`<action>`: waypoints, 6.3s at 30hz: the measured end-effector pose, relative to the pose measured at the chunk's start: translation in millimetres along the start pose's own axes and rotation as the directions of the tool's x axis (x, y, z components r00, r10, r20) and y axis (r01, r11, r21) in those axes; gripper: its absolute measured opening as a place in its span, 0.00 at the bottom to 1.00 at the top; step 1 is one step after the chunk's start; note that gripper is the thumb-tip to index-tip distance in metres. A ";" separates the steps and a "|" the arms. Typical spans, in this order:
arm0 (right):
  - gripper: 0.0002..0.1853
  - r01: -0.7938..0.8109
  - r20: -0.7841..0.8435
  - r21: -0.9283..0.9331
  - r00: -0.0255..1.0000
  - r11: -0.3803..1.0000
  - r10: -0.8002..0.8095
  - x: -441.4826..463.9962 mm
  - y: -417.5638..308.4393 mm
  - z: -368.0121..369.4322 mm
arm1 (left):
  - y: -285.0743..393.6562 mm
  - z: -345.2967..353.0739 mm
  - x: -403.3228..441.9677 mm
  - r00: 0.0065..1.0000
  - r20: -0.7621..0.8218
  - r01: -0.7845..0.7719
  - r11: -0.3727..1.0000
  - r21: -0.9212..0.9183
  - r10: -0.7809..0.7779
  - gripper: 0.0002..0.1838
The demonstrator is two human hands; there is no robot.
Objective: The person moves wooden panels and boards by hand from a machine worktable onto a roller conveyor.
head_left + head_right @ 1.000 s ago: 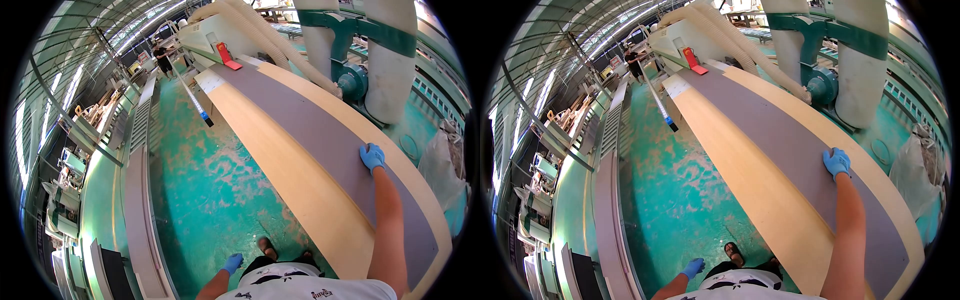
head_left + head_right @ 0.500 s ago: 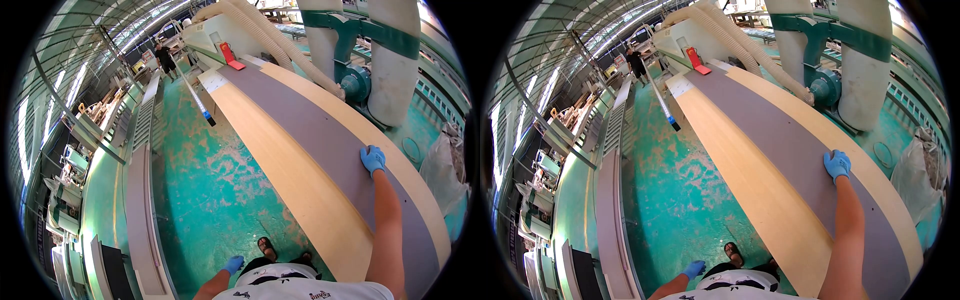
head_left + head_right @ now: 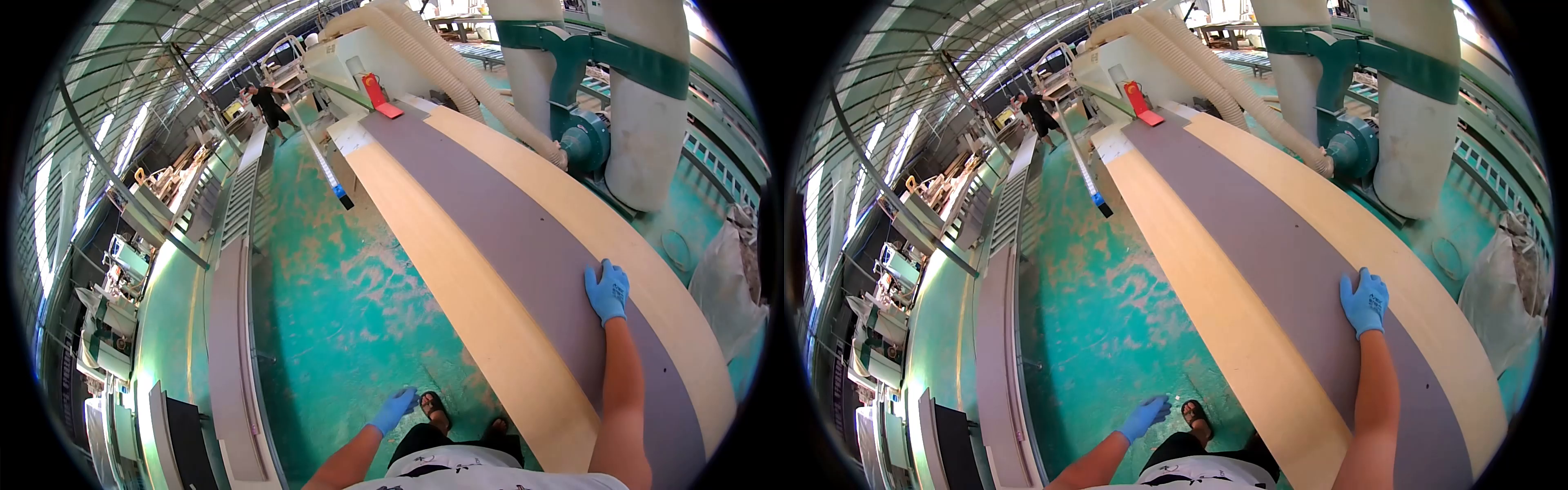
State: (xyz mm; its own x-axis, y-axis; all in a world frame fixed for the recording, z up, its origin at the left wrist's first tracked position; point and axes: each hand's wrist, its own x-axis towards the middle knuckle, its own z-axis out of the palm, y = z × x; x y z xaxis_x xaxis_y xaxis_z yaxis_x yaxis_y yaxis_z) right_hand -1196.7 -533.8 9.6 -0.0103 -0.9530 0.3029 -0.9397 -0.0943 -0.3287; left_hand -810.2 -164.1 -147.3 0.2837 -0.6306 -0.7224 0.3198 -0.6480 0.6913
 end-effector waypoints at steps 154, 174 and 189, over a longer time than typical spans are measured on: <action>0.28 0.375 0.200 0.516 -0.927 -0.770 -0.318 -604.3 -1679.5 329.6 | 149.3 -1048.6 23.3 0.773 -0.630 -0.383 -0.734 -0.561 0.078 0.30; 0.19 0.133 0.106 0.678 -0.991 -0.723 -0.083 -808.8 -1809.0 745.8 | 34.0 -1259.9 312.5 0.736 -0.525 -0.544 -0.835 -0.084 -0.427 0.24; 0.30 0.450 0.550 0.671 -0.835 -0.590 -0.011 -824.4 -1826.1 874.2 | -25.2 -1303.1 417.7 0.784 -0.483 -0.532 -0.823 -0.200 -0.389 0.28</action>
State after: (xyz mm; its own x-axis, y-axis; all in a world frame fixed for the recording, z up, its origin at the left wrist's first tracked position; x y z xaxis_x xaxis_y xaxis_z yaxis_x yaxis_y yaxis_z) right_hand 826.6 172.3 -422.0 0.2066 0.6380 -0.7418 0.7787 -0.5663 -0.2701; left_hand 478.3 145.5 -489.7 0.5352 -0.0360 -0.8440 -0.2331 0.9540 -0.1885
